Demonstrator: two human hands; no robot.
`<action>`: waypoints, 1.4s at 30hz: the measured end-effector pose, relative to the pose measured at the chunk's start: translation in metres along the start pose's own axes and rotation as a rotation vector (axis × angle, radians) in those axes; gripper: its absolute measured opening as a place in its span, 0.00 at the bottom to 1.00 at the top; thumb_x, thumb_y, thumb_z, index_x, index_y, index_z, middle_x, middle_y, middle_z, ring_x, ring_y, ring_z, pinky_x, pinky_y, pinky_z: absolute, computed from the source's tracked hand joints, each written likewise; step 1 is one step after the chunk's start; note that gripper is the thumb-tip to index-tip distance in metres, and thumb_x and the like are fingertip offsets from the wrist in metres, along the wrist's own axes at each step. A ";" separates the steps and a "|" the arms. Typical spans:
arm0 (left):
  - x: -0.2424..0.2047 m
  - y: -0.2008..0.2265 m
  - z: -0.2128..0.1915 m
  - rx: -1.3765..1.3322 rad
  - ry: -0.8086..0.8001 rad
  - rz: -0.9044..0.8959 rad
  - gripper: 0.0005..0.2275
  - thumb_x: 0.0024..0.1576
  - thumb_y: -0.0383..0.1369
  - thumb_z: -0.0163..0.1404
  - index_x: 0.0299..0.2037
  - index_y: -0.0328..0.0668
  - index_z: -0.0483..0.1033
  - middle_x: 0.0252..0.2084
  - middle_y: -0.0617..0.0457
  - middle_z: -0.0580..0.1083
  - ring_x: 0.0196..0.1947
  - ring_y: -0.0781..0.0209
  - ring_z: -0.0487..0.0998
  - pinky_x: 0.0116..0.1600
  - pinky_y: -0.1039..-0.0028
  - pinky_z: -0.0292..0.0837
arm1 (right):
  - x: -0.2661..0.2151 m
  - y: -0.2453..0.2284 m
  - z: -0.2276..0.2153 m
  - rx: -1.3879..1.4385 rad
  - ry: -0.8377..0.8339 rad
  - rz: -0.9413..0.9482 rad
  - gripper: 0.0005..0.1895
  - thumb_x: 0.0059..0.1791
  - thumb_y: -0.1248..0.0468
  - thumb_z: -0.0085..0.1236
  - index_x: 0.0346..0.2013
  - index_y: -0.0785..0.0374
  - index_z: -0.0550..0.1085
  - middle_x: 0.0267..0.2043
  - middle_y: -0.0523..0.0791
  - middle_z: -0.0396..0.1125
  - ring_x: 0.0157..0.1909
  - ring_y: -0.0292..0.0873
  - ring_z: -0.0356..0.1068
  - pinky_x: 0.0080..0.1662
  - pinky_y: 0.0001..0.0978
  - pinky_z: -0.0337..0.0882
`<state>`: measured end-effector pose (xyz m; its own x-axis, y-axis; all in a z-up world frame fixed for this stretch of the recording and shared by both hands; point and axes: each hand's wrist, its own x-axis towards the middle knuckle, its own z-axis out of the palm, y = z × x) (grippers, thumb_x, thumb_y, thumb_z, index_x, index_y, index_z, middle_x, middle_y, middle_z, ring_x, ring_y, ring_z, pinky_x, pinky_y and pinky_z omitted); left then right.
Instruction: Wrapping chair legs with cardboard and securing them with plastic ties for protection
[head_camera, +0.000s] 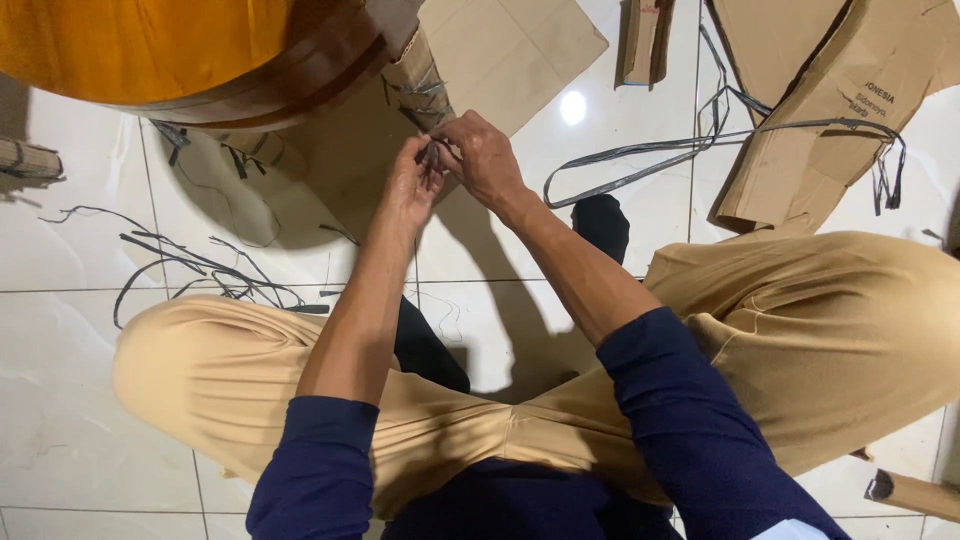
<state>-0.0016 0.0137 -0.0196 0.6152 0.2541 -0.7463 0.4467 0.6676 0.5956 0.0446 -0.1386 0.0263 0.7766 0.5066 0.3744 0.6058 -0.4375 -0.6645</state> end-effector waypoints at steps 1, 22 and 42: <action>0.002 -0.002 -0.002 0.002 -0.004 0.004 0.11 0.50 0.39 0.61 0.34 0.48 0.72 0.27 0.61 0.72 0.28 0.70 0.76 0.34 0.85 0.71 | -0.001 0.004 0.004 -0.006 -0.012 0.009 0.04 0.50 0.64 0.61 0.39 0.56 0.78 0.30 0.44 0.71 0.39 0.44 0.71 0.40 0.34 0.75; 0.101 -0.059 -0.044 0.481 0.176 0.515 0.16 0.59 0.38 0.61 0.52 0.42 0.73 0.42 0.50 0.81 0.43 0.62 0.82 0.50 0.69 0.75 | 0.001 0.012 0.005 0.271 -0.163 0.238 0.06 0.55 0.65 0.51 0.44 0.60 0.75 0.40 0.51 0.71 0.49 0.55 0.72 0.50 0.51 0.74; 0.060 -0.032 -0.025 0.104 0.099 0.254 0.02 0.58 0.34 0.51 0.37 0.49 0.74 0.34 0.62 0.74 0.29 0.71 0.79 0.33 0.87 0.77 | 0.000 0.031 0.022 0.428 -0.016 0.663 0.14 0.55 0.53 0.55 0.42 0.59 0.79 0.36 0.48 0.77 0.42 0.50 0.78 0.43 0.46 0.77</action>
<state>0.0047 0.0249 -0.0906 0.6521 0.4742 -0.5916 0.3539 0.4997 0.7906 0.0601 -0.1355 -0.0087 0.9479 0.2523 -0.1945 -0.1048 -0.3297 -0.9382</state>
